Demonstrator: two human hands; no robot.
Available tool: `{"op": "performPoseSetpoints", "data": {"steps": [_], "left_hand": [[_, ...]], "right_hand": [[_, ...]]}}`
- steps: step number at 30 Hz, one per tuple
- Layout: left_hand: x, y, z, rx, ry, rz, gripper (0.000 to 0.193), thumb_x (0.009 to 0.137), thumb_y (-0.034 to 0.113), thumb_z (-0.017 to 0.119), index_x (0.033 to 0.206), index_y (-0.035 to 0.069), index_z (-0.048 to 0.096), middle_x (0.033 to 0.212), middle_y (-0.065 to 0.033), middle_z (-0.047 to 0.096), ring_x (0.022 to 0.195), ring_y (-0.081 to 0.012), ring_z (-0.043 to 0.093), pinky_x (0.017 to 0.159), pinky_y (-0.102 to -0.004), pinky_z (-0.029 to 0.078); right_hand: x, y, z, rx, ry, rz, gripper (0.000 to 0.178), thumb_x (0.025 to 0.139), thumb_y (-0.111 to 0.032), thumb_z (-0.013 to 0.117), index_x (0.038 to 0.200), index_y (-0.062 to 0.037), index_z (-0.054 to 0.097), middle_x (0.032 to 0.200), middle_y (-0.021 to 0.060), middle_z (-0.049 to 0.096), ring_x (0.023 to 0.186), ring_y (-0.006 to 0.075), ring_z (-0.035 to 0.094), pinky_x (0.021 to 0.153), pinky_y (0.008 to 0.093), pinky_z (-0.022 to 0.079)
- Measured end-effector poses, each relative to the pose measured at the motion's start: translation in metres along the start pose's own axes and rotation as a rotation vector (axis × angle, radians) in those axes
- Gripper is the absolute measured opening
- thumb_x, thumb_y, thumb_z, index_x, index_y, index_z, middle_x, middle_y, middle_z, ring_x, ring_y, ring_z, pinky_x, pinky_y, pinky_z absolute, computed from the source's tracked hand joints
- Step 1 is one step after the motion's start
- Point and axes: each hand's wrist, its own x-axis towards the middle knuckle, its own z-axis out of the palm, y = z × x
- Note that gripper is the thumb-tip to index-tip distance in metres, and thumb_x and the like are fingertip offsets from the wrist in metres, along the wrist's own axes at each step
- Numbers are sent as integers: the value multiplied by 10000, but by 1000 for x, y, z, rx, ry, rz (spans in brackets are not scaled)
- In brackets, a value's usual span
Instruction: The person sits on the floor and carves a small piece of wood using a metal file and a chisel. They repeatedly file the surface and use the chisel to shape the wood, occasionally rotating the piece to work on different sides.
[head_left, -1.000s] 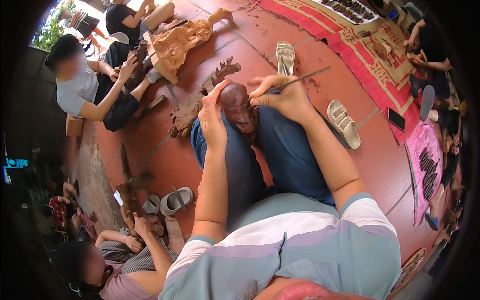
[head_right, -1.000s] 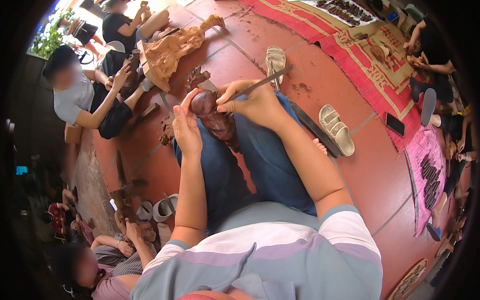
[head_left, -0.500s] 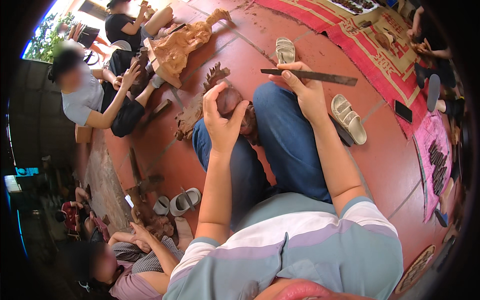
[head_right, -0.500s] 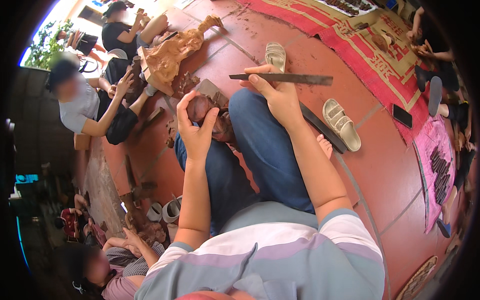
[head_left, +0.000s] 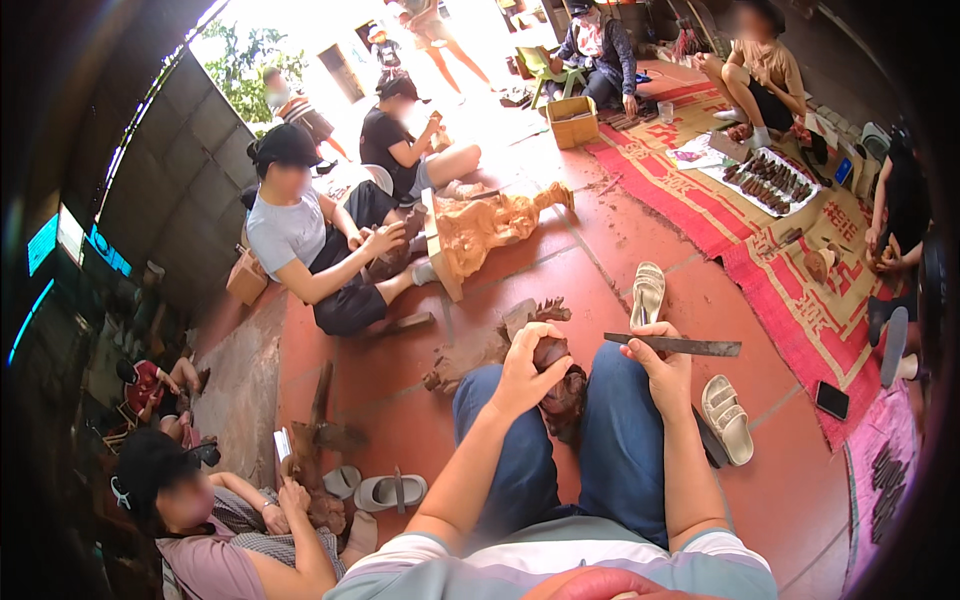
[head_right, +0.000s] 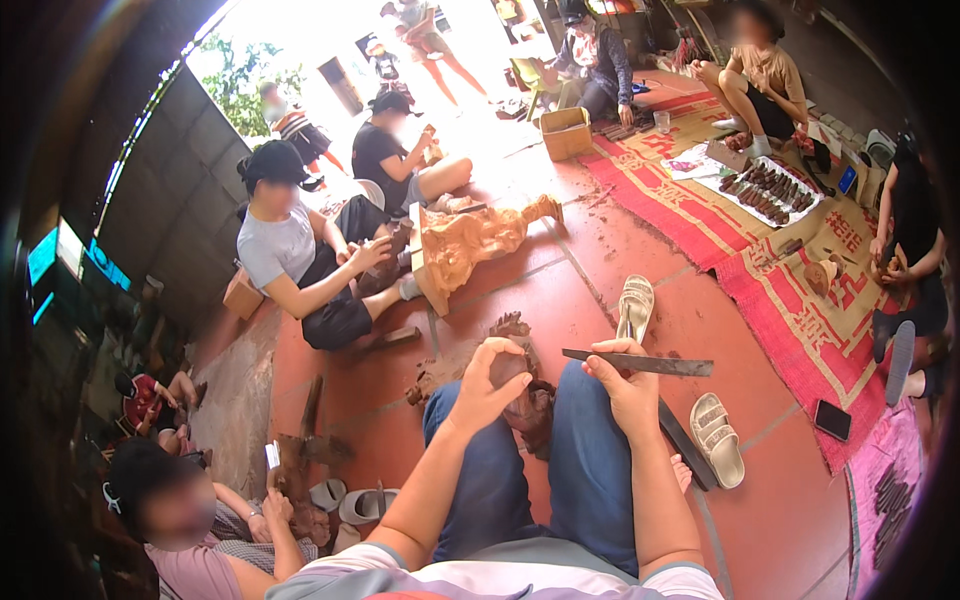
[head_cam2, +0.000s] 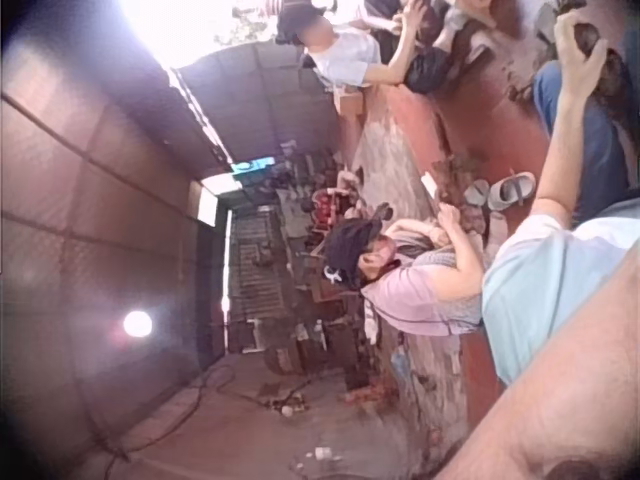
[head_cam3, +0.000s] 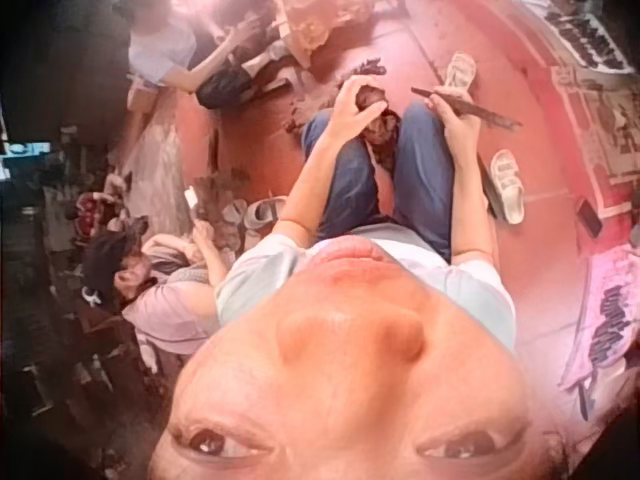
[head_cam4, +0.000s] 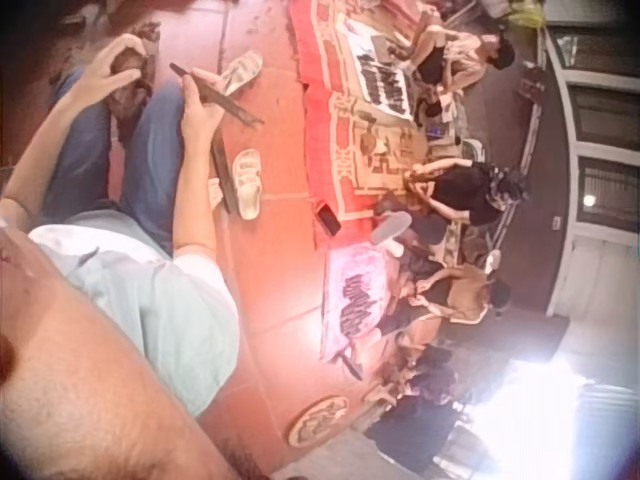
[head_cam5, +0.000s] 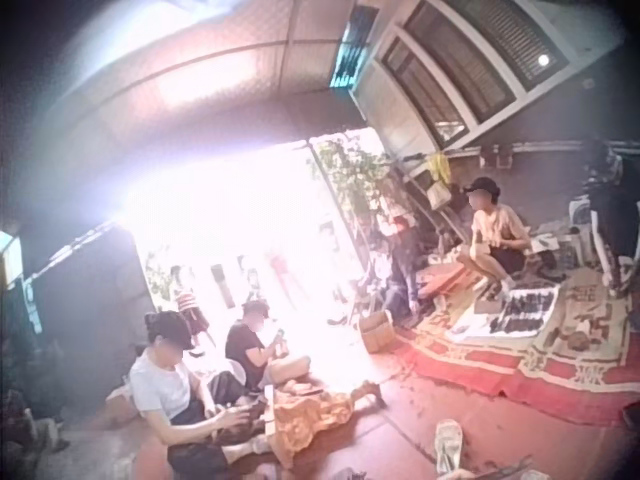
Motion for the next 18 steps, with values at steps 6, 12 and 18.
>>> {"op": "performPoseSetpoints", "data": {"steps": [6, 12, 18], "left_hand": [[-3, 11, 0, 10, -40, 38, 287, 824, 70, 644, 1094, 42, 551, 1102, -85, 553, 1075, -219, 509, 957, -344, 387], [-14, 9, -6, -115, 74, 79, 365, 953, 239, 498, 1248, 28, 543, 1249, -158, 539, 1211, -301, 455, 1044, -390, 317], [-13, 12, -12, -78, -72, 76, 432, 920, 258, 589, 1281, 31, 522, 1263, -174, 503, 1199, -316, 478, 1018, -382, 371]], "right_hand": [[-17, 2, 25, -62, -189, -37, 130, 865, -25, 674, 979, -3, 616, 917, 34, 651, 810, 80, 616, 731, 199, 475], [-19, 4, 44, -455, -348, -292, 87, 811, -17, 689, 887, -27, 647, 943, 98, 702, 1050, 234, 624, 883, 340, 482], [-16, 7, 43, -241, -335, 54, 78, 828, -23, 696, 898, -12, 665, 951, 97, 686, 1003, 209, 638, 862, 307, 507]]}}
